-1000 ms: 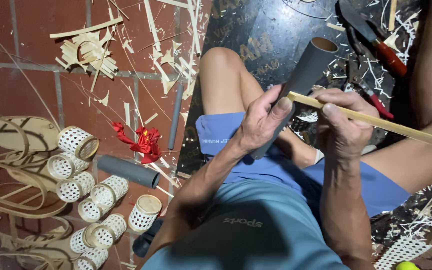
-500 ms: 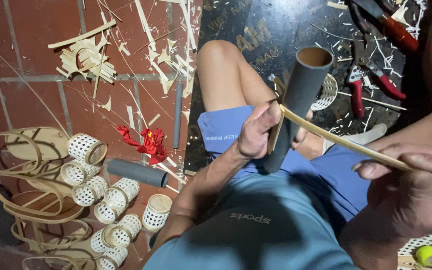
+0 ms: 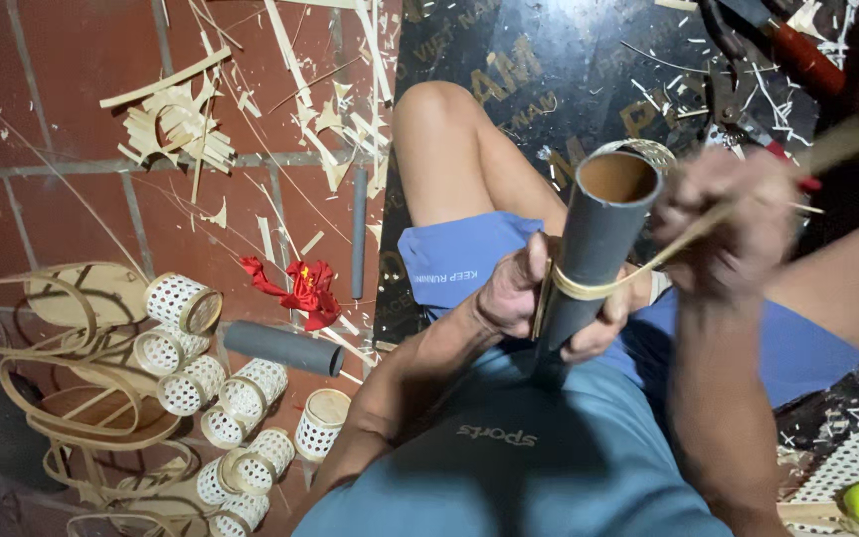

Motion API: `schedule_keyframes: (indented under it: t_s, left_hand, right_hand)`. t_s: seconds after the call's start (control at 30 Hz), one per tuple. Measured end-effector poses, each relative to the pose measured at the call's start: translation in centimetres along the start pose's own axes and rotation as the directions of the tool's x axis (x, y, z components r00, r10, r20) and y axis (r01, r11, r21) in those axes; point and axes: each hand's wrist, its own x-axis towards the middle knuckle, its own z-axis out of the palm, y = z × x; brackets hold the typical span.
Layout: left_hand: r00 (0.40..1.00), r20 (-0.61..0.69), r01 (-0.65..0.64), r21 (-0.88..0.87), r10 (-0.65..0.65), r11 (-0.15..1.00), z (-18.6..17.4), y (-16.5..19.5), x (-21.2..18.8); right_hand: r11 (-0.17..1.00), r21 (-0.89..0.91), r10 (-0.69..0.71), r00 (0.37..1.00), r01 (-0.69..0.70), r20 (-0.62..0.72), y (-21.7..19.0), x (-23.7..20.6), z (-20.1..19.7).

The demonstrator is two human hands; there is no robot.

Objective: The person sits on the workshop floor and weaves thin bamboo strips around a gray cylindrical mold, bending and interlacing the strips by hand to form a round woven basket body. They fit the woven piece over the cylinder, press the strips into place, and at the end hold and press a round woven base piece with both hands.

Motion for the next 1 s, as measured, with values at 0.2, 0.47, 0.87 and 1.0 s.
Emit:
schedule_keyframes:
  t_s: [0.2,0.47,0.87,1.0]
  left_hand:
    - [0.979,-0.185,0.094,0.022,-0.088,0.995,0.4,-0.8,0.0]
    - [0.899,-0.040,0.014,0.998,0.436,0.062,2.9,6.2,-1.1]
    - [0.672,0.063,0.606,0.527,0.738,-0.597,0.9,9.0,3.1]
    - [0.798,0.113,0.038,0.971,0.592,-0.238,0.7,8.8,1.0]
  right_hand:
    - [0.706,0.583,-0.149,0.721,-0.402,0.677,9.1,4.8,7.1]
    - [0.601,-0.571,0.014,0.707,0.559,0.707,-1.7,11.3,8.9]
    - [0.021,-0.962,-0.267,0.929,0.272,0.257,-6.7,-1.4,12.8]
    - [0.427,-0.902,-0.307,0.948,0.059,-0.083,-7.3,-3.7,7.3]
